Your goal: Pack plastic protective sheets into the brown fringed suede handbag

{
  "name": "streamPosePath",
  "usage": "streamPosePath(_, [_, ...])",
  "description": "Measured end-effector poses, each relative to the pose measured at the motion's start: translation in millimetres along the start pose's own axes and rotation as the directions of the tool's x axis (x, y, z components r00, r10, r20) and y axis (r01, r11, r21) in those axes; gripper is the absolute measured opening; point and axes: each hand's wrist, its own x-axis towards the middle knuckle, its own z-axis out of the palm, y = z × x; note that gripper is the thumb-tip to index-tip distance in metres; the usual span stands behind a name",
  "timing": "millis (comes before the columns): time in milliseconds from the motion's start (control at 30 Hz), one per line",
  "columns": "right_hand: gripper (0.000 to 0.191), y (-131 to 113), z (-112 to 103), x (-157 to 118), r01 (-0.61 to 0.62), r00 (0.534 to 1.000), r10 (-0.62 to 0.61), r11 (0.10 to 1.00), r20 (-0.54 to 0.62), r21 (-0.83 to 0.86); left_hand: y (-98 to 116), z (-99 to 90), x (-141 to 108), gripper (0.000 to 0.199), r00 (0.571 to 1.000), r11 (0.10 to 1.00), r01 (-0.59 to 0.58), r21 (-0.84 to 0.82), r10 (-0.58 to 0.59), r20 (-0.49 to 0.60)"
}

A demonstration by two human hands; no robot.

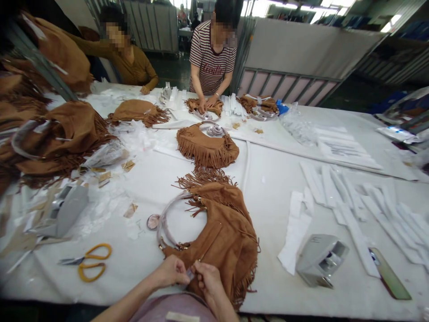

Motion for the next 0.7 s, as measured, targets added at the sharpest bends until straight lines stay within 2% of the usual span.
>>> streamPosePath(233, [0.044,2.0,0.7,0.4,0.013,0.999,-0.015,0.998,-0.036,-0.058,4.7,5.3,4.8,0.023,0.999,0.999,-0.017,0.027,0.018,-0.038])
streamPosePath(400, [0.045,3.2,0.2,1.8,0.051,0.998,-0.054,0.991,-0.019,-0.125,-2.8,25.0,13.9,0.027,0.995,0.994,-0.052,-0.1,0.044,-0.087])
streamPosePath(500, [0.049,1.5,-4.7,1.2,0.109,0.993,-0.114,0.958,-0.005,-0.267,-5.1,32.2,19.7,0.029,0.991,0.984,0.009,-0.176,-0.032,-0.127])
streamPosePath(567, [0.049,-2.3,-10.8,-2.9,0.212,0.964,-0.264,0.85,-0.041,-0.482,-2.7,32.7,21.1,0.031,0.987,0.976,0.066,-0.205,-0.095,-0.133])
streamPosePath(633, [0.04,-7.6,-17.8,-9.3,0.331,0.875,-0.484,0.64,-0.029,-0.693,1.9,30.9,20.3,0.031,0.985,0.969,0.116,-0.218,-0.141,-0.102])
streamPosePath(700, [0.034,-13.1,-23.4,-15.2,0.42,0.776,-0.623,0.403,0.092,-0.813,6.9,28.6,18.6,0.03,0.983,0.964,0.153,-0.216,-0.171,-0.067])
